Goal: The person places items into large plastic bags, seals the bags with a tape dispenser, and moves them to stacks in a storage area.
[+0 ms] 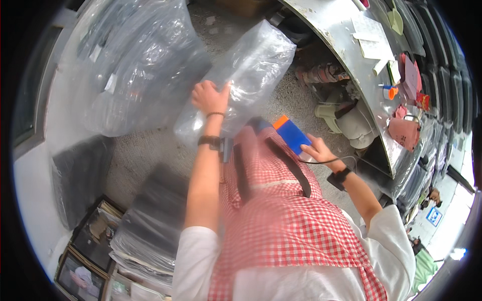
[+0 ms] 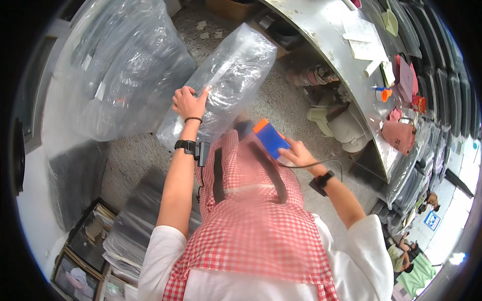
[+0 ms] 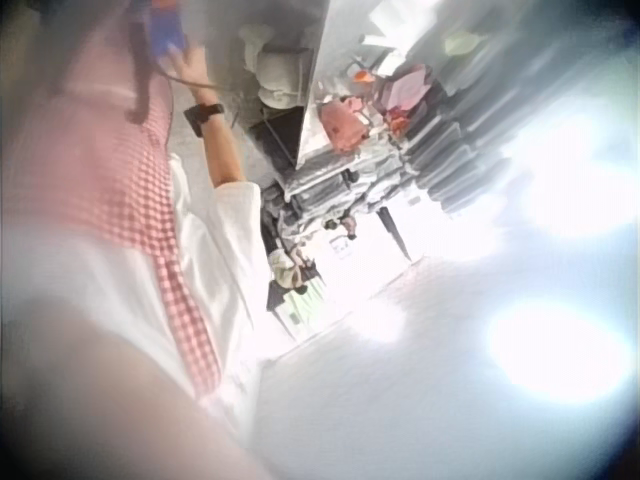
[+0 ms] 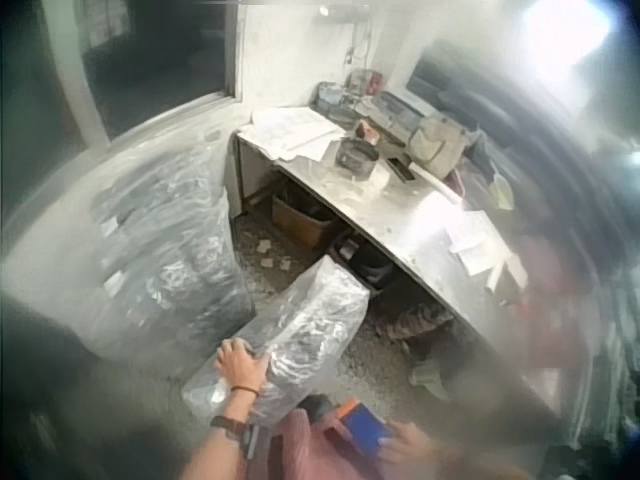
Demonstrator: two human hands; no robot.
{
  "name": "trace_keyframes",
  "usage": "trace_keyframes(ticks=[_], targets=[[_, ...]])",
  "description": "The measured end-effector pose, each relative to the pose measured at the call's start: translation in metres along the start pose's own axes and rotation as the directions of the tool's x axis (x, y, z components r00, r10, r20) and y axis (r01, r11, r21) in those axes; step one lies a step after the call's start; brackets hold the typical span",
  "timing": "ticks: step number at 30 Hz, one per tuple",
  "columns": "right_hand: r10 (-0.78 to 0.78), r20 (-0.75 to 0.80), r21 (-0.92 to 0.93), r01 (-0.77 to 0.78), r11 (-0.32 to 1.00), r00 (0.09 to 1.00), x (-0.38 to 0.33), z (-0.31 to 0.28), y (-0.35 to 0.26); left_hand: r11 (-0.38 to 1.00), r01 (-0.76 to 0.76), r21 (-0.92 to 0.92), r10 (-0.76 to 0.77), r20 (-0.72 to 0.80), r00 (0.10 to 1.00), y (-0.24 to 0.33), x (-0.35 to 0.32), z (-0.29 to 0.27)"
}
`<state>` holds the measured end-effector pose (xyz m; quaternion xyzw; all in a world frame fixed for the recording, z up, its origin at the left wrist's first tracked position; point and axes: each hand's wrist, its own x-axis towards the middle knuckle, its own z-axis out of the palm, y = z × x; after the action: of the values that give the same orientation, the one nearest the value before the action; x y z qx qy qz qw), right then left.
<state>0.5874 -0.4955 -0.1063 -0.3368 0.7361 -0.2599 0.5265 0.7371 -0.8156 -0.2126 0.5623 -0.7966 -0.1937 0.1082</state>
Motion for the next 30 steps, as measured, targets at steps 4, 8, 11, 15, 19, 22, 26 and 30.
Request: trace_keyframes(ticks=[4, 8, 11, 15, 19, 22, 26, 30], targets=[[-0.013, -0.115, -0.209, -0.012, 0.978, 0.993, 0.082, 0.043, 0.03, 1.0, -0.026, -0.011, 0.026, -0.021, 0.999, 0.014, -0.017, 0.01], [0.079, -0.291, -0.234, -0.151, 0.96, 0.953, 0.143, 0.045, 0.029, 0.996, -0.059, -0.073, 0.059, 0.004, 0.998, 0.019, -0.03, 0.017], [0.071, -0.469, -0.203, -0.185, 0.961, 0.881, 0.142, -0.023, 0.053, 0.955, -0.28, -0.1, 0.291, 0.123, 0.949, 0.008, -0.015, 0.018], [-0.07, -0.796, -0.298, -0.288, 0.91, 0.602, 0.13, -0.182, 0.057, 0.888, -0.269, -0.374, 0.456, 0.636, 0.622, 0.017, 0.023, 0.018], [-0.298, -0.783, -0.543, -0.365, 0.757, 0.546, 0.177, -0.342, 0.109, 0.929, -0.215, -0.3, 0.367, 0.807, 0.463, 0.051, 0.032, 0.03], [-0.17, -0.817, -0.456, -0.438, 0.775, 0.551, 0.213, -0.408, 0.133, 0.957, -0.149, -0.248, 0.289, 0.78, 0.555, 0.062, 0.008, 0.013], [-0.595, -0.715, -0.697, -0.318, 0.643, 0.367, 0.242, -0.407, 0.106, 0.982, -0.111, 0.155, 0.052, 0.341, 0.939, -0.009, -0.096, -0.037], [-0.538, -0.255, -0.509, 0.361, 0.781, 0.804, 0.232, -0.281, 0.009, 0.661, 0.744, -0.094, -0.749, -0.028, 0.662, -0.055, -0.207, -0.014]])
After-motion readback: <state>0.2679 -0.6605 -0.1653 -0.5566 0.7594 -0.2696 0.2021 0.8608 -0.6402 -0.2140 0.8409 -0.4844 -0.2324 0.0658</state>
